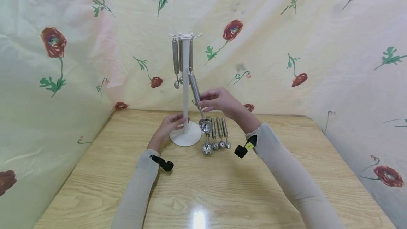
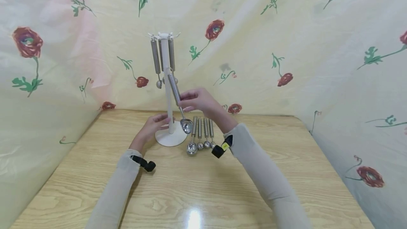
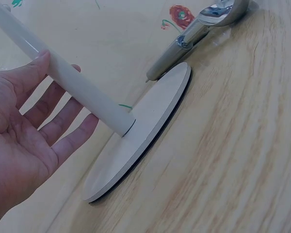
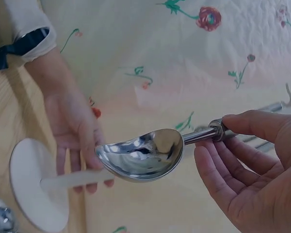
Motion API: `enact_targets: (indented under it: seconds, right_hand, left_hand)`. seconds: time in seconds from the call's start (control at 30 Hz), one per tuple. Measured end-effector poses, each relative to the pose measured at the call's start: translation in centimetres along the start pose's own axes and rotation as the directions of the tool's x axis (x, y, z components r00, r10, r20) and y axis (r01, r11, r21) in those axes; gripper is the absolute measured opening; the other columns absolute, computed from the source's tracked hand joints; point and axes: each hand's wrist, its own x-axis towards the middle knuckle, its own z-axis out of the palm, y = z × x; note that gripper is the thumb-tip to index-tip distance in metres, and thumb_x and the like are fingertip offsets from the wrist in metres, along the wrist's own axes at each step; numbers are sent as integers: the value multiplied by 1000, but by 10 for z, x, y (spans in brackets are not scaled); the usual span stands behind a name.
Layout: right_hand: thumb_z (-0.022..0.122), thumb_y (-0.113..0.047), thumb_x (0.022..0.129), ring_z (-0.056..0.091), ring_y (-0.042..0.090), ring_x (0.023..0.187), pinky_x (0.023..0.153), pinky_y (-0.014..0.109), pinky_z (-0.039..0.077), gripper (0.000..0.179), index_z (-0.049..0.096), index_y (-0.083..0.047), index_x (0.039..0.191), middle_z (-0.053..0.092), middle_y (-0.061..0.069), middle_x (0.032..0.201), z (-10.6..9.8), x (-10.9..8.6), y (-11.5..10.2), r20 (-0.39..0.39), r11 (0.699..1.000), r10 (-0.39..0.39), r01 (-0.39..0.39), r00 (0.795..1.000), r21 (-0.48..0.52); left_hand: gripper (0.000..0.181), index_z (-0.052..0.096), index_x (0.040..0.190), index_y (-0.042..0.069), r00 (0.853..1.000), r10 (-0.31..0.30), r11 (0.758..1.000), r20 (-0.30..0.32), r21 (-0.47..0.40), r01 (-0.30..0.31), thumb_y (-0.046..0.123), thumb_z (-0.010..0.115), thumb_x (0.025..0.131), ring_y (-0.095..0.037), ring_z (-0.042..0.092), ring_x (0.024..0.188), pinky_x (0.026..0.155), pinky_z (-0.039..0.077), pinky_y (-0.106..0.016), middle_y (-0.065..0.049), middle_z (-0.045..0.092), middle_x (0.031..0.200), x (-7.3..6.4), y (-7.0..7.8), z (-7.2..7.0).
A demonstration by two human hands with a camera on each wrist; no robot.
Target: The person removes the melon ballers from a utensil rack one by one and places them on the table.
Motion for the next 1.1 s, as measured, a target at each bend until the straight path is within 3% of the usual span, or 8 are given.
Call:
enact_targets:
  seconds: [0.27,0.43,0.57,0.93,1.1]
  right_hand:
    - [68,-5,96,71,14,98,94,36,63,41,59,10,133,75,7,110,-32,-16,45,-85,996,86,-83,993,40]
    - [66,-6,98,70,20,104,96,38,62,42,56,12,134,74,5,109,-51,-25,74,-100,991,126,-121,987,50]
    - [64,-7,100,69,21,106,99,40,61,43,53,14,136,72,15,118,-65,-33,96,-96,989,145,-141,985,44]
    - [58,-5,102,69,10,96,93,30,62,52,40,15,146,70,19,125,-88,-43,152,-102,979,186,-175,977,103]
    - [59,-1,100,69,9,91,90,29,62,50,41,19,142,75,2,103,-89,-43,168,-103,976,192,-178,976,128]
  left_hand:
    - [42,57,140,-2,1000,17,1000,4,-18,-17,16,63,103,-25,63,124,110,53,-48,-28,60,140,0,0,1]
    - [41,57,140,-2,1000,19,1000,4,-14,-19,15,61,103,-27,62,126,110,53,-47,-28,59,140,1,-1,2]
    - [42,57,141,-2,1000,25,1000,5,-13,-25,15,61,104,-26,63,125,110,52,-48,-29,59,140,1,-1,2]
    - [44,57,140,-1,999,36,999,-7,21,-36,20,63,102,-22,64,123,109,53,-49,-21,65,135,0,-1,1]
    - [45,57,141,-1,999,34,999,-5,10,-34,20,64,102,-26,63,125,110,53,-49,-23,64,136,0,0,1]
